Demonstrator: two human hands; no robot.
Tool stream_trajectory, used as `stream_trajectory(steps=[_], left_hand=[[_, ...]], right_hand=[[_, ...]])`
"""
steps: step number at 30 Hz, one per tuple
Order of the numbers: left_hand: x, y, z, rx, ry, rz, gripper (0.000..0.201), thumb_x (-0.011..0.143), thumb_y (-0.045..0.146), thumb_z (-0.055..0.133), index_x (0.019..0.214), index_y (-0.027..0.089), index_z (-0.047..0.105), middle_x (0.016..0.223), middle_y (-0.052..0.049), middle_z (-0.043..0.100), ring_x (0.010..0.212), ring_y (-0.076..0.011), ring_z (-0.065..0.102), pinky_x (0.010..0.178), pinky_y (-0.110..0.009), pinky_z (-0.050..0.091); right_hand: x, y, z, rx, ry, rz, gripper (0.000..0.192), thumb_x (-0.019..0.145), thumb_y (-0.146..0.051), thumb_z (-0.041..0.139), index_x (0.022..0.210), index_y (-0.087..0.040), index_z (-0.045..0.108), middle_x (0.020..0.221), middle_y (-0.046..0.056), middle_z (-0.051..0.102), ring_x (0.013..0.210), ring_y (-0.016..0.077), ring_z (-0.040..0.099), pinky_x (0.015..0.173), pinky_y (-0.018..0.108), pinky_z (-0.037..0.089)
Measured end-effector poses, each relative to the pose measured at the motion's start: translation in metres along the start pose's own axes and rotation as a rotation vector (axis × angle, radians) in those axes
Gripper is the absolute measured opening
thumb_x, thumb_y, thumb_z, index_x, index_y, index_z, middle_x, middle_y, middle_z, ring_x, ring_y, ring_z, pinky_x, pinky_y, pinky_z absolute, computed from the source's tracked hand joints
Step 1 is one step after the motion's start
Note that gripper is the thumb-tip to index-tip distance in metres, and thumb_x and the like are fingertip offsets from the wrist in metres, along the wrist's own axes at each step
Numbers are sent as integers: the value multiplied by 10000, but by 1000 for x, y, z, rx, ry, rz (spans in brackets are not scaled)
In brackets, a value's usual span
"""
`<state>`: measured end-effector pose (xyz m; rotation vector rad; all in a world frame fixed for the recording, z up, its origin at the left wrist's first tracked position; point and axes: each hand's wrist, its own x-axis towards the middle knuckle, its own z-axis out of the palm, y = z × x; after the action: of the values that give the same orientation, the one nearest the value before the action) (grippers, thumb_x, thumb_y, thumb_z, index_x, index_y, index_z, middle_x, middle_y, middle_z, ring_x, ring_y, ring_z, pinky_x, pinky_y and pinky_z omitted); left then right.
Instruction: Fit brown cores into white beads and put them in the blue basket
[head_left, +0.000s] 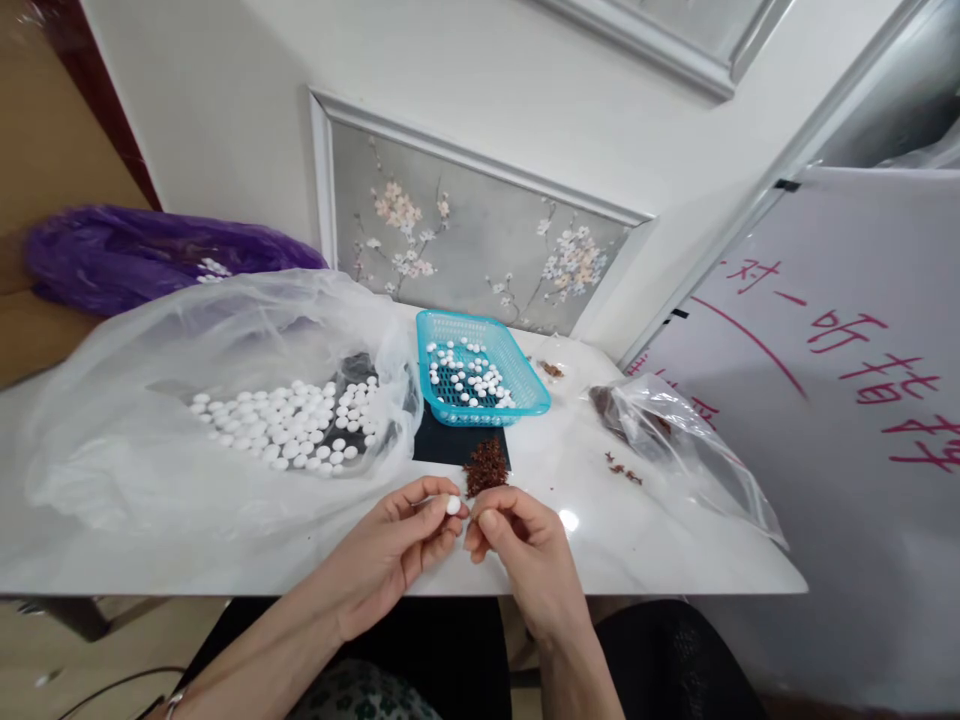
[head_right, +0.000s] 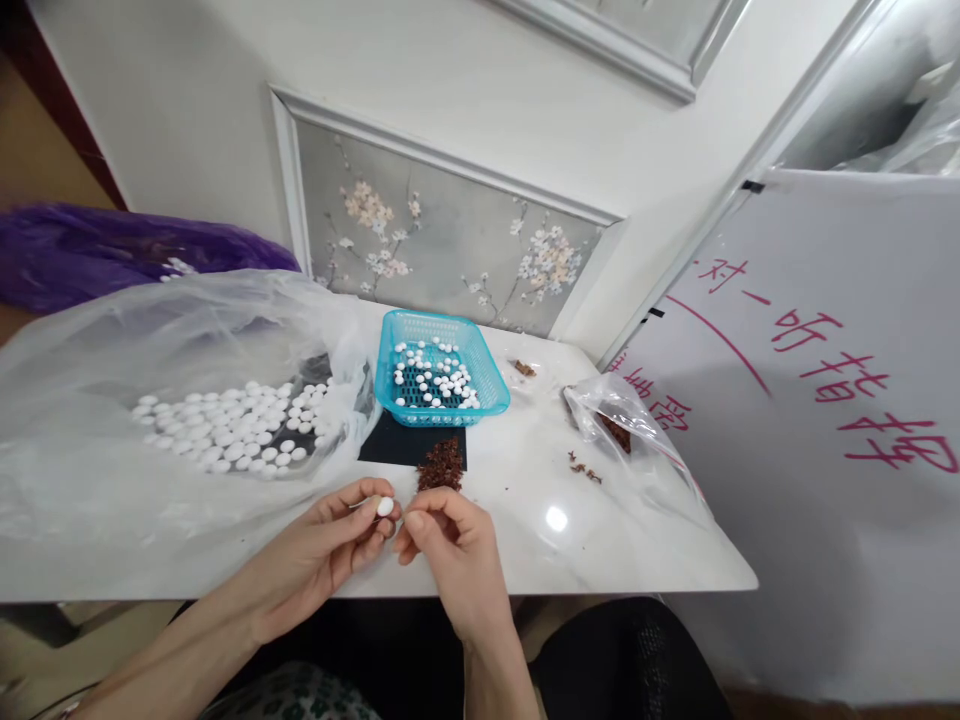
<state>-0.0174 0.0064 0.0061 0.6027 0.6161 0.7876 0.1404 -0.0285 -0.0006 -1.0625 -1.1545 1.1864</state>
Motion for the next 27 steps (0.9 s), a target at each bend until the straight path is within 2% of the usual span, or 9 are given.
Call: stream_trajectory(steps=[6, 9, 13, 18, 22, 27], left_hand=[[3, -2, -3, -1, -5, -10, 125, 759, 180, 714, 877, 139, 703, 837, -11, 645, 759, -53, 604, 794, -142, 498], [3, -2, -2, -4, -2, -21, 123, 749, 164, 722, 866, 133, 701, 802, -10, 645, 727, -48, 603, 764, -131, 497], [2, -1, -1, -22, -8, -8, 61, 768, 172, 704, 815, 143, 677, 760, 4, 622, 689, -40, 589, 730, -126, 498], [1, 0, 0, 5, -56, 11, 69, 819, 198, 648, 829, 132, 667, 783, -13, 621, 729, -58, 594, 763, -140, 492], [0, 1, 2, 21, -81, 12, 97, 817, 216, 648, 837, 124, 673, 797, -28, 626, 752, -77, 599, 768, -146, 487], [0, 0, -1, 19, -65, -2, 112, 811, 238, 657, 786, 130, 655, 752, -12, 597, 713, -68, 582, 719, -131, 480]], right_hand=[[1, 5, 6, 128, 35, 11, 155, 865, -318, 601, 810, -190, 533, 551, -73, 484, 479, 71, 450, 514, 200, 386], [1, 7, 9, 99, 28, 13, 218, 884, -340, 578, 748, -179, 521, 531, -66, 488, 483, 68, 431, 519, 197, 370], [1, 8, 11, 100, 81, 23, 228, 868, -333, 599, 719, -167, 555, 500, -58, 508, 464, 73, 442, 501, 200, 375], [-1, 8, 9, 155, 70, 9, 159, 876, -303, 592, 821, -160, 632, 576, -28, 580, 531, 94, 528, 569, 226, 437], [-3, 6, 8, 115, 65, -6, 129, 877, -298, 594, 865, -172, 617, 610, -27, 587, 575, 102, 542, 611, 235, 447], [-5, 1, 13, -6, 102, -33, 128, 890, -284, 571, 817, -179, 585, 607, -32, 576, 580, 103, 519, 612, 229, 434]])
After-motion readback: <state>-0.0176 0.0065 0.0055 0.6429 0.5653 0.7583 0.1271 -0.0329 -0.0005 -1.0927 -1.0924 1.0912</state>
